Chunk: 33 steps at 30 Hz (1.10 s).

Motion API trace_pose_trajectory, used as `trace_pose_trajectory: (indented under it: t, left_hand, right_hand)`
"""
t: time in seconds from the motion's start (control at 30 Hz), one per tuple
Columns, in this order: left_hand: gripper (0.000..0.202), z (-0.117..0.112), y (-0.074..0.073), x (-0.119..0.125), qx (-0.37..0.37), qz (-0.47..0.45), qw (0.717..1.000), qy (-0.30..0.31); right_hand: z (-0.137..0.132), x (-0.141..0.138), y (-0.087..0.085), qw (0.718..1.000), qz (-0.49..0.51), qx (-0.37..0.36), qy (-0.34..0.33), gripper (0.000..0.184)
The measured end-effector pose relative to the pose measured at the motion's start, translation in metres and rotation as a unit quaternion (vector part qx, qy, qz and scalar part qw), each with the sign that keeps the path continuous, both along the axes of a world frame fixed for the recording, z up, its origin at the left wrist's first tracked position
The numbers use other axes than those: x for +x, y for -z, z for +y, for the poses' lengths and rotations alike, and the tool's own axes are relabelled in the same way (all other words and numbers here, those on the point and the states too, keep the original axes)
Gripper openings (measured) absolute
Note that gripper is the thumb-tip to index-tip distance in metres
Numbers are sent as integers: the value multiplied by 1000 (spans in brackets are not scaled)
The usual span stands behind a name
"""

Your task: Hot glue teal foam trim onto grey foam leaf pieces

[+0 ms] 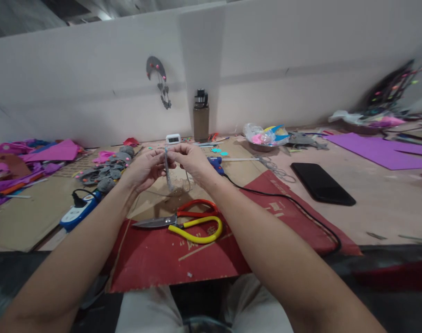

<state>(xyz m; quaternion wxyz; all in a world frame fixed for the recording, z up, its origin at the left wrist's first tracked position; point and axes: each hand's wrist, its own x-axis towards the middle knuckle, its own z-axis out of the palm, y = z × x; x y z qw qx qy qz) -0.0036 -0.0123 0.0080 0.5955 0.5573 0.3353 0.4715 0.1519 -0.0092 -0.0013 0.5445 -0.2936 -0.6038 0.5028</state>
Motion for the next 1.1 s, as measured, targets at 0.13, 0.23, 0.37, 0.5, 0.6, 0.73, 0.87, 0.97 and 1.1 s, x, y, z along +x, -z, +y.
trace_pose_trajectory:
  t: [0.13, 0.23, 0.37, 0.5, 0.6, 0.73, 0.87, 0.97, 1.1]
  left_hand:
    - [28, -2, 4, 7, 5, 9, 1000, -27]
    - [22, -3, 5, 9, 15, -4, 999, -32]
    - [25, -4, 3, 9, 40, 8, 999, -25]
    - [26, -5, 2, 9, 99, 105, 987, -68]
    - [20, -6, 1, 7, 116, 149, 973, -129]
    - [18, -5, 0, 4, 94, 136, 979, -118]
    - [21, -4, -1, 2, 37, 73, 995, -64]
    - [23, -4, -2, 4, 22, 48, 997, -56]
    - [19, -6, -1, 6, 42, 43, 995, -76]
  right_hand:
    - [-2, -5, -1, 998, -4, 18, 52, 17]
    - [-2, -8, 1, 994, -19, 31, 100, 13]
    - [1, -7, 4, 986, -42, 50, 155, 12]
    - [2, -6, 5, 980, -66, 73, 172, 13]
    - [4, -6, 7, 976, -96, 101, 170, 10]
    - [7, -6, 12, 972, -106, 137, 158, 8]
    - [10, -6, 16, 970, -96, 145, 171, 10]
    - [12, -6, 17, 972, -81, 128, 177, 14]
    - [14, -6, 18, 974, -69, 120, 182, 17]
